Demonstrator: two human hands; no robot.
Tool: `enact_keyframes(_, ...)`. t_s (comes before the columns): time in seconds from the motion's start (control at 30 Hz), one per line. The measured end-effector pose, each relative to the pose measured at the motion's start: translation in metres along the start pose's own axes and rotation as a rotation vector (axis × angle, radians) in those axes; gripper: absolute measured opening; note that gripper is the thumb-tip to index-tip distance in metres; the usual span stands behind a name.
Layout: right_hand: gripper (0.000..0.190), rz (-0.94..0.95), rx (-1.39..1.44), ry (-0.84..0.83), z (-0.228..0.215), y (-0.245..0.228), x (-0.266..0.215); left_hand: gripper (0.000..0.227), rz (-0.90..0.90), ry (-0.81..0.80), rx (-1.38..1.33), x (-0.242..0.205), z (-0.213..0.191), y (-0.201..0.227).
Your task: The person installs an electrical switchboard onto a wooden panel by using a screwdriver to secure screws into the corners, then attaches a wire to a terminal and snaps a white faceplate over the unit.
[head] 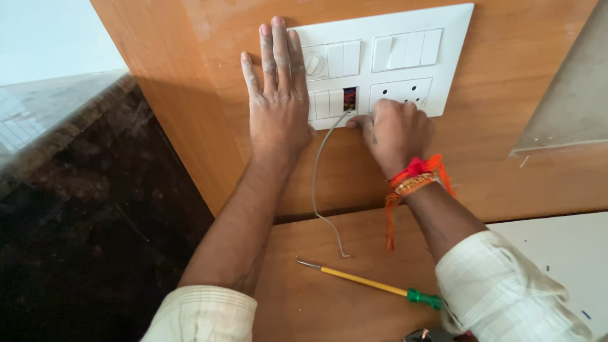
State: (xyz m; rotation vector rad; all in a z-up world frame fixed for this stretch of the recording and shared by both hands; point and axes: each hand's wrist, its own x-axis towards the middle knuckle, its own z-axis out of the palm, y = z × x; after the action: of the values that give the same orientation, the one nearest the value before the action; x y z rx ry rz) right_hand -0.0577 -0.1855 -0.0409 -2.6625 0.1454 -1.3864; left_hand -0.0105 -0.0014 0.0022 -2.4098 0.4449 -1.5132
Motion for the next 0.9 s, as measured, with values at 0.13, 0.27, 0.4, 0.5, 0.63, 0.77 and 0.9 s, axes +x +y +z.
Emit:
enact_keyframes(0.13, 0.045, -0.105, -0.046, 0.069, 0.005, 0.006, -0.009, 0.132, -0.015, -0.236, -0.056, 0.000, -0.015, 0.000)
enact_keyframes(0.27, 0.042, 0.013, 0.015, -0.053, 0.013, -0.001, -0.006, 0.161, -0.031, -0.244, -0.183, 0.006, -0.009, -0.007)
enact_keyframes(0.4, 0.034, -0.096, -0.015, 0.074, 0.019, 0.000, -0.006, 0.152, -0.040, 0.029, -0.118, -0.012, 0.005, 0.000)
enact_keyframes(0.5, 0.054, -0.033, 0.053, -0.042, 0.006, -0.001, -0.012, 0.160, -0.026, -0.130, -0.343, -0.007, 0.004, -0.004)
enact_keyframes(0.63, 0.044, -0.015, 0.037, 0.010, 0.010, -0.021, -0.007, 0.162, -0.028, -0.093, -0.298, 0.001, 0.003, -0.007)
enact_keyframes(0.77, 0.056, 0.016, 0.045, -0.011, 0.012, -0.023, -0.009, 0.154, 0.040, -0.105, -0.324, 0.000, 0.006, -0.022)
enact_keyframes(0.9, 0.062, 0.096, 0.114, -0.046, 0.012, -0.046, -0.012, 0.147, 0.137, -0.037, -0.343, -0.001, 0.007, -0.051)
